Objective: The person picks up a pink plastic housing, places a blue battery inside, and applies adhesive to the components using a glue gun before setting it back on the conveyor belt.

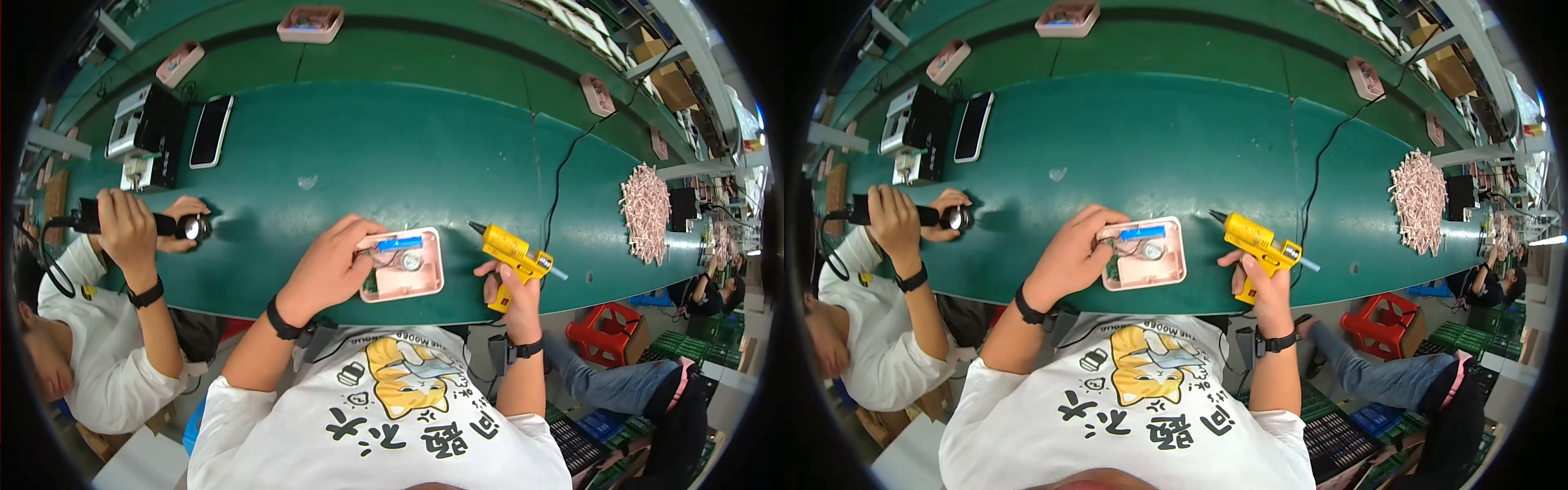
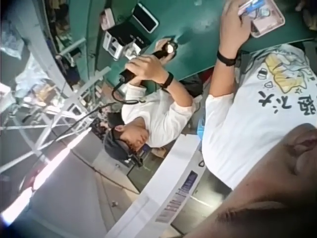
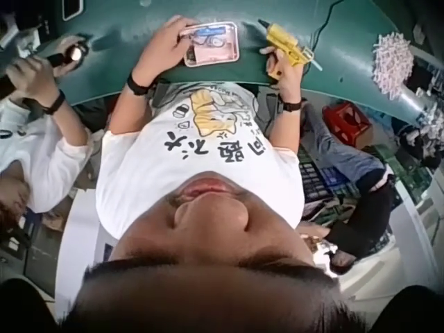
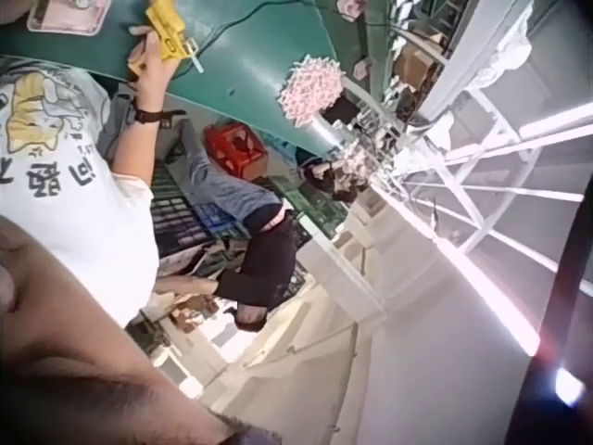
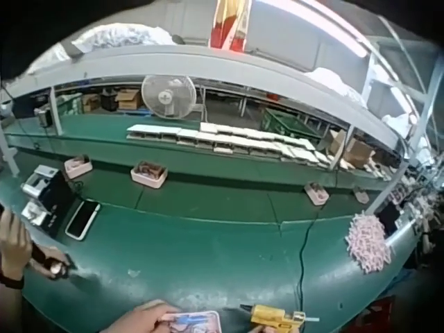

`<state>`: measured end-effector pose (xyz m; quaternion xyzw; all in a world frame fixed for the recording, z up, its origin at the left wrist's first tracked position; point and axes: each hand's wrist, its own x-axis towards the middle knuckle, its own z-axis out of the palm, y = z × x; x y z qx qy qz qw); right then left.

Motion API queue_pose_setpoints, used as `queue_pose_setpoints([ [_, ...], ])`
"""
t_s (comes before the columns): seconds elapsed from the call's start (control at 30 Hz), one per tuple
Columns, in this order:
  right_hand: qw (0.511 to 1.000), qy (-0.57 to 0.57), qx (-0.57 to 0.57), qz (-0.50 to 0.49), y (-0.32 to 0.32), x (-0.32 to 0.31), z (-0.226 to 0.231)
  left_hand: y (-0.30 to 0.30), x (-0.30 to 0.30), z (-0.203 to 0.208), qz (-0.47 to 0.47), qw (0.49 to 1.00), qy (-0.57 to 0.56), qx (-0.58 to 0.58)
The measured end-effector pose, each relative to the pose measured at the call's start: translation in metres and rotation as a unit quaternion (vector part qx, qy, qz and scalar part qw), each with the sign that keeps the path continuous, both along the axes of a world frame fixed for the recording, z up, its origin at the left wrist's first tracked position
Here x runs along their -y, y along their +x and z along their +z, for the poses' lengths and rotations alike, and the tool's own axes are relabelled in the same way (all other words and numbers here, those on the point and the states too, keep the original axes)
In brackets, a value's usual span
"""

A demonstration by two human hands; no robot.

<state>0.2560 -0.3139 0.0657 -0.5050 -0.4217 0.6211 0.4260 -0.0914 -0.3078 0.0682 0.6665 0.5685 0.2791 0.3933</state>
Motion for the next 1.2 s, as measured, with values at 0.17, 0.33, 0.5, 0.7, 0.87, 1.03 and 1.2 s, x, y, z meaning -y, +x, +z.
queue_pose_setpoints([
  [0.17,0.987,0.05,-0.138,-0.063,0.014,0.001,-0.035,-0.01,-0.059,-0.008,-0.018,0.991,-0.048,0.127],
  [0.33,0.978,0.062,-0.189,-0.063,0.019,0.002,-0.046,0.004,-0.148,-0.003,0.114,0.974,-0.118,0.156],
  [0.5,0.983,0.059,-0.167,-0.054,0.013,-0.003,-0.04,0.019,-0.202,-0.058,0.123,0.962,0.08,0.23],
  [0.7,0.981,0.067,-0.171,-0.06,0.022,0.003,-0.044,0.006,-0.262,-0.064,0.138,0.959,0.247,-0.009],
  [0.87,0.979,0.059,-0.189,-0.045,0.018,0.003,-0.048,-0.054,-0.303,-0.058,0.267,0.875,0.254,-0.313],
  [1.03,0.98,0.048,-0.186,-0.041,0.016,0.001,-0.046,-0.097,-0.323,-0.051,0.182,0.886,0.206,-0.374],
  [1.2,0.977,0.052,-0.201,-0.046,0.017,0.0,-0.045,-0.12,-0.327,-0.065,0.127,0.938,0.229,-0.229],
])
